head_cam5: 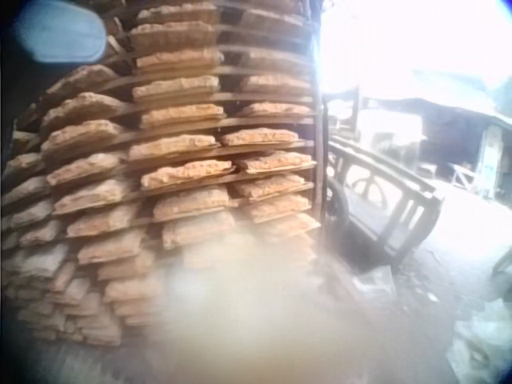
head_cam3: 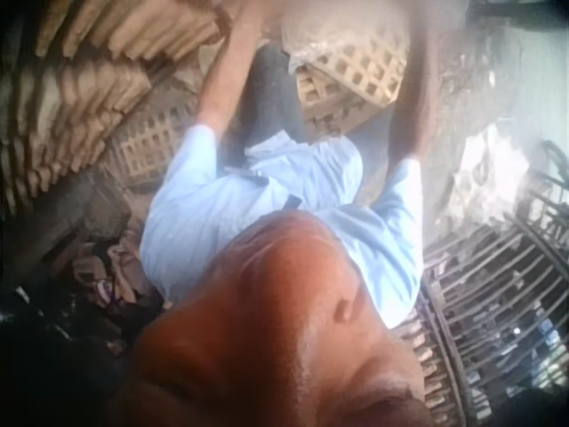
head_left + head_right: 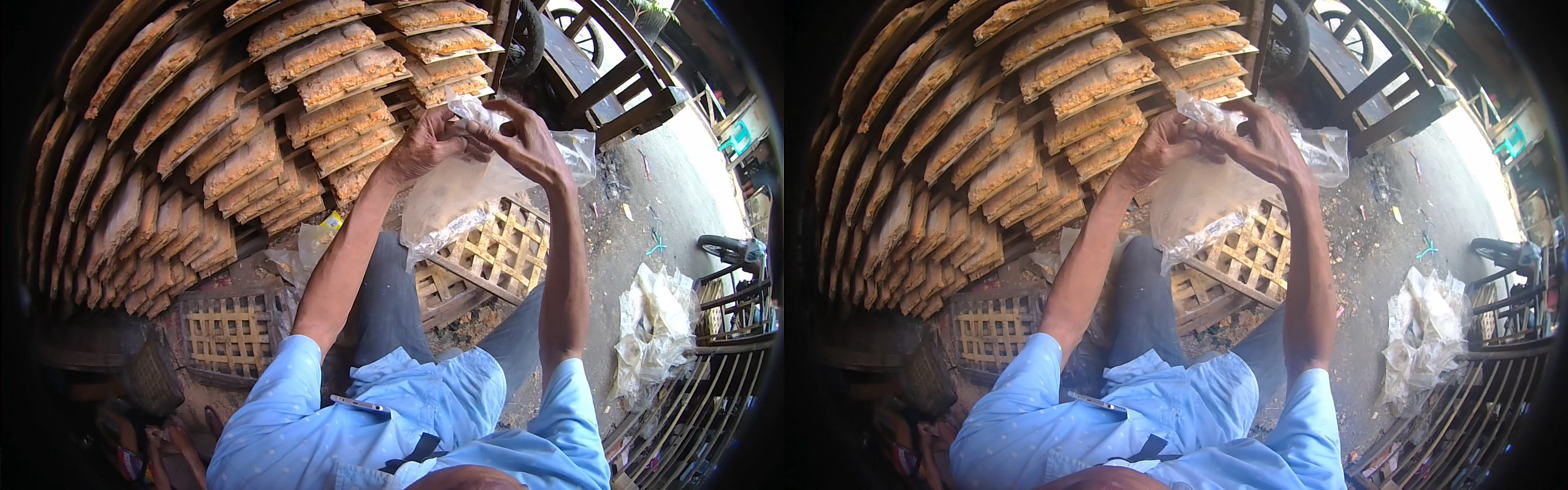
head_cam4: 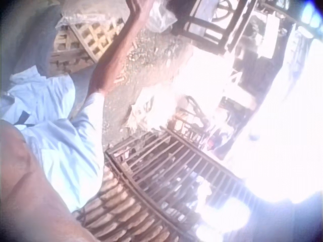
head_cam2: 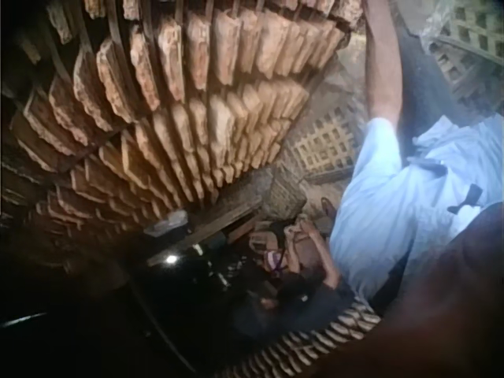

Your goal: The person sits on the ground and assembles a wooden lattice frame by hand, inserting thin wooden strips into the grid. They then place a clear plastic sheet over the frame and continue adjusting the wooden pieces.

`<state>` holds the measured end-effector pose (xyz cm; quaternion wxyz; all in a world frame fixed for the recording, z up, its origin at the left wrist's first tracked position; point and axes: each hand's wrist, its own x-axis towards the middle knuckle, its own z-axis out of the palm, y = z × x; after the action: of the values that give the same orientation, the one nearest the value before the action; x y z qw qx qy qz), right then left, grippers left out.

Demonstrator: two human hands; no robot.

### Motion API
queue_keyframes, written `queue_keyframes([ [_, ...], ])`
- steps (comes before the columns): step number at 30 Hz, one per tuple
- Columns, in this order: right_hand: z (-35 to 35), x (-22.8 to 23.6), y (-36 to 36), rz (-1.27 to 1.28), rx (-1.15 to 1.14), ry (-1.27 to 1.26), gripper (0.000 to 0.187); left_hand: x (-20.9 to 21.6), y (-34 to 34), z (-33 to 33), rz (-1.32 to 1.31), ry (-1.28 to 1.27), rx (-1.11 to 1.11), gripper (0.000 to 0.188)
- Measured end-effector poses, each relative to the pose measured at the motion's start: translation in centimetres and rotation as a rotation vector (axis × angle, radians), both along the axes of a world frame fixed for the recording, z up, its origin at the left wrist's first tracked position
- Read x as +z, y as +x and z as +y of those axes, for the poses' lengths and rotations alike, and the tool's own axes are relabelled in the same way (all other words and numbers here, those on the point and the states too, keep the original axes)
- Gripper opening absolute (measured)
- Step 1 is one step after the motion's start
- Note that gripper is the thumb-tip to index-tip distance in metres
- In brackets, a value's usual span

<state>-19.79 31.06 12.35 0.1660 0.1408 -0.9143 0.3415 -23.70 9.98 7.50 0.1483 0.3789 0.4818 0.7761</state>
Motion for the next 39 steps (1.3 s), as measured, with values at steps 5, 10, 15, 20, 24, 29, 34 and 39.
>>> queue_keyframes([
  [5,0.8,-0.2,-0.1,0.097,-0.004,-0.279,0.043,-1.5,0.7,-0.5,0.055,-0.255,0.180,0.034],
  [10,2.4,2.1,1.8,0.423,-0.284,-0.411,0.032,-3.5,-0.5,-4.1,0.248,-0.819,0.529,0.024],
  [15,0.3,1.6,2.6,0.404,-0.165,-0.331,0.028,-5.0,0.0,-3.1,0.483,-0.635,0.828,0.040],
  [20,3.8,4.3,2.8,0.565,-0.385,-0.418,0.026,-9.4,-3.3,-6.9,0.371,-0.798,0.767,0.038],
  [24,8.8,3.7,3.6,0.440,-0.487,-0.354,0.033,-7.5,-1.9,-9.3,0.345,-0.807,0.700,0.054],
  [29,4.8,1.7,3.3,0.322,-0.309,-0.303,0.030,-4.0,0.6,-4.0,0.569,-0.663,0.676,0.059],
  [34,-1.7,3.0,4.3,0.381,-0.325,-0.050,0.039,-3.1,2.3,1.2,0.577,-0.511,0.734,0.034],
  [39,3.6,3.7,4.1,0.512,-0.439,-0.058,0.050,-5.6,-0.3,-2.5,0.250,-0.464,0.436,0.032],
])
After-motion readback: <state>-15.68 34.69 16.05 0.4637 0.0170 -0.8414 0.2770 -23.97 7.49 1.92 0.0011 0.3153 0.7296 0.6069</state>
